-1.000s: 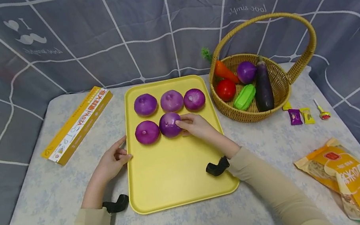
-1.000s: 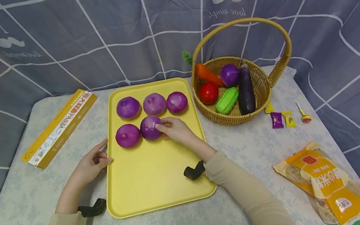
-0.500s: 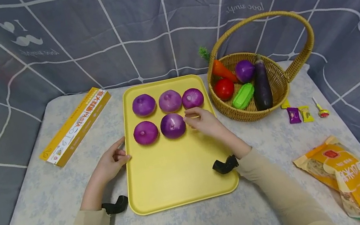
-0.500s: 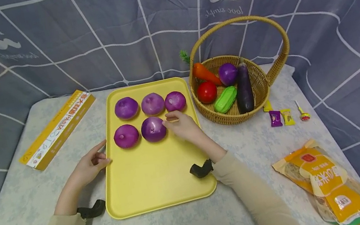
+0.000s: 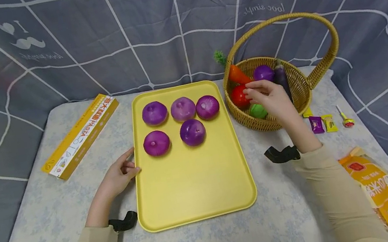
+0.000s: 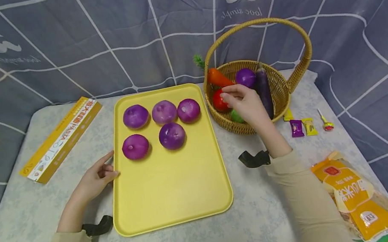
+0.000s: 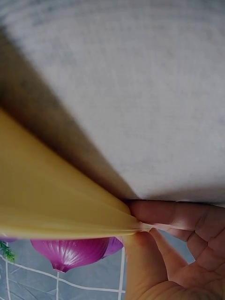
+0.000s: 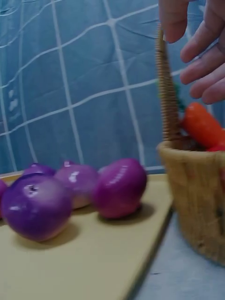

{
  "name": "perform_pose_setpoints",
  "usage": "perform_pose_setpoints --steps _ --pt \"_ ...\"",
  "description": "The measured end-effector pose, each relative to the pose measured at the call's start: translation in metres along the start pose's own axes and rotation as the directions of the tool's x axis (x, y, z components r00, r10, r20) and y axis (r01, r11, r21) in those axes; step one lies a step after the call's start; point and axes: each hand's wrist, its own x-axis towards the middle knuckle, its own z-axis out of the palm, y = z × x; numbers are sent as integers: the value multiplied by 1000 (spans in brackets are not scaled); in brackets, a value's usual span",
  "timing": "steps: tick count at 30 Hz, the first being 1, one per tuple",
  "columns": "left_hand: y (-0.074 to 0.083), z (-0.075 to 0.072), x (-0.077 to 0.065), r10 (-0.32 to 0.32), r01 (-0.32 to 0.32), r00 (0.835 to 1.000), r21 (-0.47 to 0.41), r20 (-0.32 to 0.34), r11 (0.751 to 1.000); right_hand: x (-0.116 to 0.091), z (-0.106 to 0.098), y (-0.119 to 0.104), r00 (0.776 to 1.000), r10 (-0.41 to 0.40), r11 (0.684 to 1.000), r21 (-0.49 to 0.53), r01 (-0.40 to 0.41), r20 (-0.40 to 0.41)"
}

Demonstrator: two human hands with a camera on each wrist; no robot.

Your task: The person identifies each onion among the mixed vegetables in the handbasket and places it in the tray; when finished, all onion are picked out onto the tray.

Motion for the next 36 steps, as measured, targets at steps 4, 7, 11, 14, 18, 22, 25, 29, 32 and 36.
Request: perform_pose_setpoints --steps 4,7,11,14,18,22,25,29,32,36 --pt "0 -2 0 0 0 1000 2 -8 1000 13 -20 7 996 -21 1000 -25 19 -85" --pt "0 -3 0 3 -3 1000 2 -12 1000 27 -34 13 989 -53 990 -140 34 -135" --pt "0 -4 -1 5 -5 1000 -2 -15 1000 50 -52 14 992 -76 942 -333 37 -102" --pt "0 -4 -2 5 -5 1000 -9 -15 1000 70 -61 12 999 -47 893 -449 37 -11" --pt "0 -3 -3 8 -8 1000 -19 -13 1000 93 -66 15 996 6 836 -547 44 90" --pt "0 -2 -3 12 -12 1000 -14 -16 1000 106 -65 21 992 31 806 -590 47 122" --pt "-1 0 -3 10 -11 1000 -12 -17 1000 112 -61 26 992 36 776 -628 48 121" --pt "0 1 -2 3 -3 1000 -25 -14 1000 116 -54 30 991 67 716 -698 35 119" --pt "0 1 -2 2 -2 1000 -35 -13 999 120 -47 34 988 96 657 -753 27 118" --pt "0 1 -3 3 -4 1000 -39 -14 999 125 -41 38 989 108 617 -787 11 98"
